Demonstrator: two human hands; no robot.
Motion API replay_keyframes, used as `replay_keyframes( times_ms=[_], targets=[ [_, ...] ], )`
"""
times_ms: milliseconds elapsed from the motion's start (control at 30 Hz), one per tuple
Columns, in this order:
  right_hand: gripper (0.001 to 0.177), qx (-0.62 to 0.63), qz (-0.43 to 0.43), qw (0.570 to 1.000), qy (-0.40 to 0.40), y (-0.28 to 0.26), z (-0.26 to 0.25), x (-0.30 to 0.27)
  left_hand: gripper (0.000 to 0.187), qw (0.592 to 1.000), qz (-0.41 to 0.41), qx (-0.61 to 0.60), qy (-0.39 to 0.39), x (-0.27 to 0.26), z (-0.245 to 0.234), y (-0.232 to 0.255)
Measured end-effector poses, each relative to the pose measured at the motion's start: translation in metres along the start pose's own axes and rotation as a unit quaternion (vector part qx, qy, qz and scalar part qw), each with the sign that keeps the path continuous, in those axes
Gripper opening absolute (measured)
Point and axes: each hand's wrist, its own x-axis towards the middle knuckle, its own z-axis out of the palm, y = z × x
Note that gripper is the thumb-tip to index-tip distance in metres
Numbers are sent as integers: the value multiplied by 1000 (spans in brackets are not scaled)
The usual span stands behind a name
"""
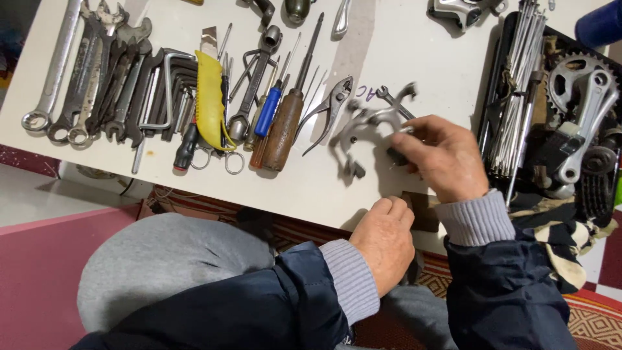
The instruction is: The person sits on the floor and cleans a small metal bicycle part by rubbing it with a sanding block. They then wipe the part with a cloth and proceed to clean a larger bicycle brake caliper assembly with the same cloth.
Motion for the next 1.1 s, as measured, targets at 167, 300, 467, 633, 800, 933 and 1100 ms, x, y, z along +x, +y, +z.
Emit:
replay_keyframes(
  times_ms=[167, 300, 467, 633, 800, 933, 1100],
  targets=[
    [25, 30, -40, 995, 82, 14, 6, 26, 40, 1000, 1, 11, -2, 3, 1, 2],
    [37, -152, -235, 935, 216, 20, 7, 16, 36, 999, 26, -14, -26, -5, -8, -6],
    [20, -164, -325, 927, 89, 28, 14, 8, 32, 998, 38, -45, -36, -6, -13, -9],
    [28, -226, -371, 896, 93, 27, 34, 21, 36, 997, 33, -65, -2, 15, 12, 5],
    [41, -206, -325, 922, 50, 26, 49, 37, 61, 990, -22, -107, 85, 24, 28, 11],
    [40, -196, -328, 922, 61, 34, 58, 47, 55, 983, -44, -122, 133, 28, 36, 16],
    [31, -255, -197, 943, 83, 33, 62, 47, 39, 994, 16, -100, 44, 7, -4, -4]
  ],
)
